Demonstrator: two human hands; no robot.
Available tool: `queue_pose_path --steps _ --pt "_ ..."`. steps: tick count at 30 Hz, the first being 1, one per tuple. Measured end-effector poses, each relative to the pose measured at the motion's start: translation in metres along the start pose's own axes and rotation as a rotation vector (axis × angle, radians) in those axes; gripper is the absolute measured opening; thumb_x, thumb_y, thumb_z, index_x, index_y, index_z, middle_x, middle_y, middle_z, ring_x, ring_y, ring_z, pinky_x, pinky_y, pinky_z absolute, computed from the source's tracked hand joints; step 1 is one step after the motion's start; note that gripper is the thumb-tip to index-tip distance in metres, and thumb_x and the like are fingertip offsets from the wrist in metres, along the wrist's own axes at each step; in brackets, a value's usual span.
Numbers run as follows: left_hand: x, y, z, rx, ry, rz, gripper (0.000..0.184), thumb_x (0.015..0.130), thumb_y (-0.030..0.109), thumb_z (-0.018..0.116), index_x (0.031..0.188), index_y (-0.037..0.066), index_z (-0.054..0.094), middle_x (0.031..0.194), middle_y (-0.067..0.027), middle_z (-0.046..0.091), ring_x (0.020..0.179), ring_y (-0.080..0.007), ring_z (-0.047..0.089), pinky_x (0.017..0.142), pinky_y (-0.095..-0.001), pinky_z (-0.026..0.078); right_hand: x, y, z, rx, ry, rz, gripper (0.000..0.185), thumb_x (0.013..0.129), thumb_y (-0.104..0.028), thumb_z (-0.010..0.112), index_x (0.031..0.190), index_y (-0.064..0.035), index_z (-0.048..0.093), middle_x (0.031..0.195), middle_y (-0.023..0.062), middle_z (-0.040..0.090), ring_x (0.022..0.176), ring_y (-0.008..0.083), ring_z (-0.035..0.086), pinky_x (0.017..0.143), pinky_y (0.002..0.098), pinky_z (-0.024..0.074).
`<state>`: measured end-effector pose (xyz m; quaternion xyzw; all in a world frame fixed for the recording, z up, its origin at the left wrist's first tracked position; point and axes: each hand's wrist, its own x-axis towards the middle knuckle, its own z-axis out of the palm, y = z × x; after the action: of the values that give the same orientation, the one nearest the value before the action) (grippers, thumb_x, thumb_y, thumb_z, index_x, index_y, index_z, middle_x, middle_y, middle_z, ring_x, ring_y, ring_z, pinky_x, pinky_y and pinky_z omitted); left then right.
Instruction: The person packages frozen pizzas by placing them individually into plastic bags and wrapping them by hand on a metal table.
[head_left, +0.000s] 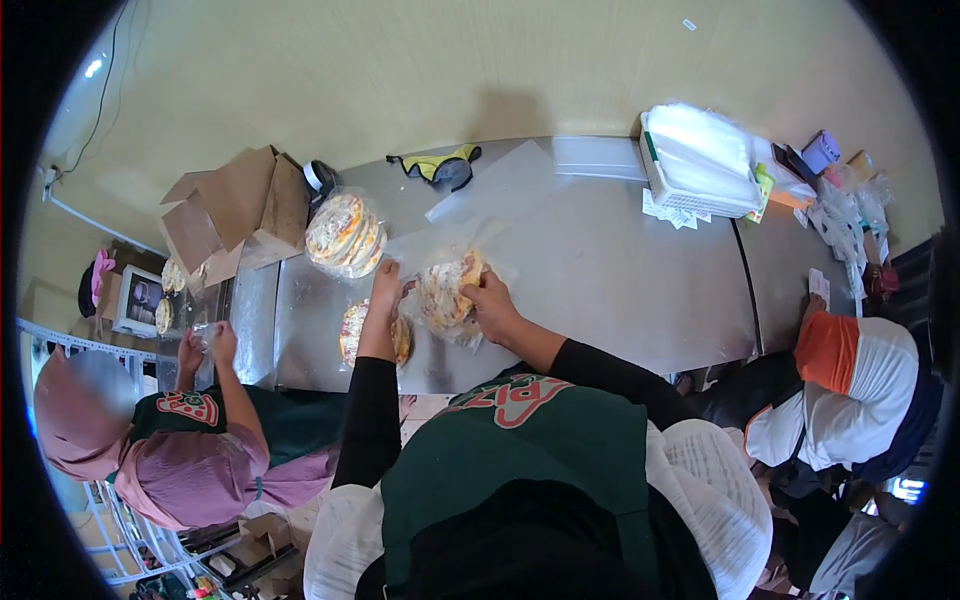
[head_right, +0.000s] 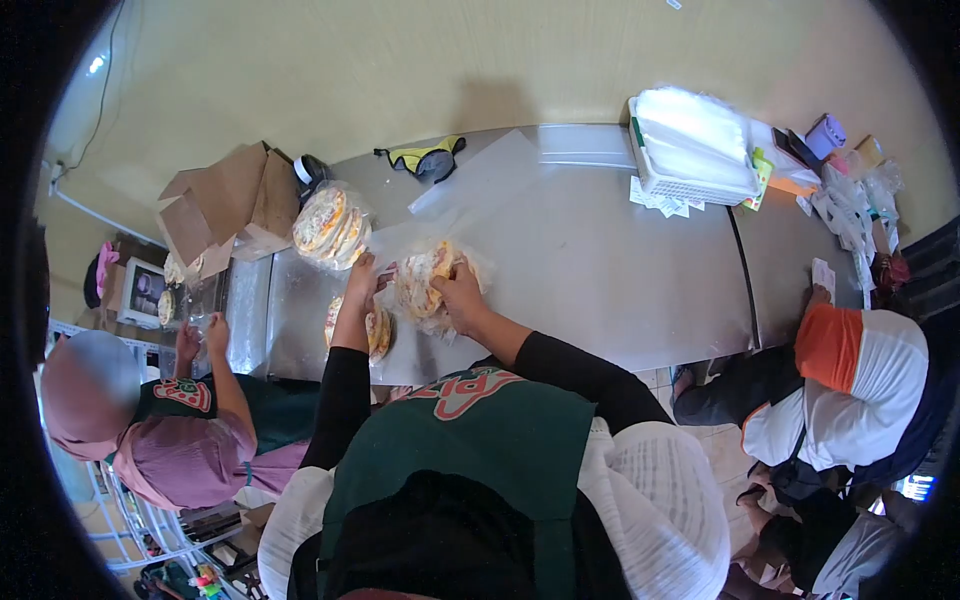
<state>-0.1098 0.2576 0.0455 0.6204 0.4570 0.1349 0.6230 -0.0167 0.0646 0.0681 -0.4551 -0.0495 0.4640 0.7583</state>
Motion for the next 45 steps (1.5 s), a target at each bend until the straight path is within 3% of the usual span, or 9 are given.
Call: queue_pose_path --steps 11,17,29,32,33,35,39,43,45 --pt "-0.004 -0.002 0.003 -0.055 -0.001 0.108 0.027 0.092 0.026 0.044 0.11 0.009 0.055 0.097 -0.0008 0.062 0.084 -0.012 0.058 0.075 -0.0275 0.045 0.025 -0.001 -0.03 0.558 -0.453 0.263 0.056 0.074 -0.014 0.056 0.127 -0.0043 0.039 0.124 0.0157 0.049 0.113 0.0316 0.049 0.098 0.0502 0.0367" --pt "-0.077 0.076 0.03 -0.188 -0.118 0.092 0.018 0.092 0.023 0.045 0.102 0.01 0.053 0.088 -0.0023 0.061 0.076 -0.0108 0.057 0.066 -0.0254 0.047 -0.007 -0.06 -0.046 0.666 -0.64 0.089 0.059 0.081 -0.032 0.054 0.132 -0.0056 0.036 0.129 0.0168 0.046 0.117 0.0333 0.046 0.1 0.0506 0.0349" --pt "-0.133 0.122 0.158 -0.52 -0.563 0.102 0.014 0.093 0.02 0.048 0.09 0.007 0.054 0.083 -0.0024 0.06 0.072 -0.0106 0.057 0.063 -0.0245 0.047 -0.088 -0.142 -0.125 0.835 -0.4 -0.178 0.058 0.092 -0.045 0.031 0.138 -0.0098 0.028 0.14 0.0139 0.033 0.127 0.0327 0.034 0.103 0.0499 0.0302" --pt "-0.146 0.138 0.19 -0.46 -0.54 0.007 0.012 0.092 0.017 0.05 0.089 0.007 0.054 0.081 -0.0027 0.06 0.069 -0.0106 0.057 0.061 -0.0238 0.047 -0.096 -0.137 -0.156 1.666 -0.441 0.111 0.068 0.087 -0.054 0.034 0.14 -0.0123 0.025 0.144 0.0133 0.026 0.131 0.032 0.028 0.106 0.0509 0.0244" --pt "-0.14 0.141 0.195 -0.411 -0.498 0.093 0.011 0.092 0.016 0.049 0.089 0.007 0.054 0.081 -0.0032 0.06 0.069 -0.0105 0.057 0.061 -0.0235 0.047 -0.099 -0.139 -0.163 1.661 -0.446 0.108 0.07 0.086 -0.056 0.034 0.14 -0.0129 0.024 0.144 0.0132 0.025 0.131 0.0322 0.027 0.106 0.0515 0.0236" --pt "-0.119 0.149 0.202 -0.307 -0.41 0.265 0.011 0.093 0.014 0.049 0.088 0.006 0.054 0.081 -0.0042 0.061 0.068 -0.0105 0.057 0.062 -0.0231 0.048 -0.11 -0.151 -0.177 0.808 -0.415 -0.186 0.072 0.085 -0.058 0.034 0.14 -0.0129 0.024 0.144 0.0135 0.026 0.13 0.0338 0.028 0.104 0.0534 0.0254" --pt "-0.123 0.208 0.198 -0.028 0.314 1.009 0.009 0.091 0.009 0.05 0.088 0.004 0.057 0.082 -0.0078 0.063 0.069 -0.0138 0.059 0.061 -0.0246 0.047 -0.13 -0.155 -0.207 0.796 -0.256 -0.238 0.068 0.084 -0.05 0.037 0.137 -0.0087 0.03 0.138 0.0168 0.035 0.124 0.0368 0.037 0.1 0.0553 0.0325" --pt "-0.132 0.214 0.221 0.55 0.199 1.625 0.016 0.076 0.0 0.053 0.091 0.004 0.059 0.088 -0.0115 0.062 0.077 -0.0284 0.059 0.066 -0.035 0.046 -0.147 -0.134 -0.253 0.781 -0.136 -0.319 0.066 0.084 -0.049 0.039 0.135 -0.0072 0.033 0.136 0.018 0.037 0.122 0.0378 0.04 0.098 0.056 0.0343" --pt "-0.104 0.166 0.257 0.65 -0.128 1.505 0.018 0.076 0.004 0.049 0.091 0.006 0.058 0.087 -0.0109 0.062 0.084 -0.0292 0.058 0.075 -0.0396 0.043 -0.159 -0.129 -0.265 0.762 -0.138 -0.337 0.065 0.085 -0.047 0.039 0.135 -0.0062 0.034 0.135 0.0183 0.038 0.121 0.0378 0.04 0.097 0.0562 0.0351"
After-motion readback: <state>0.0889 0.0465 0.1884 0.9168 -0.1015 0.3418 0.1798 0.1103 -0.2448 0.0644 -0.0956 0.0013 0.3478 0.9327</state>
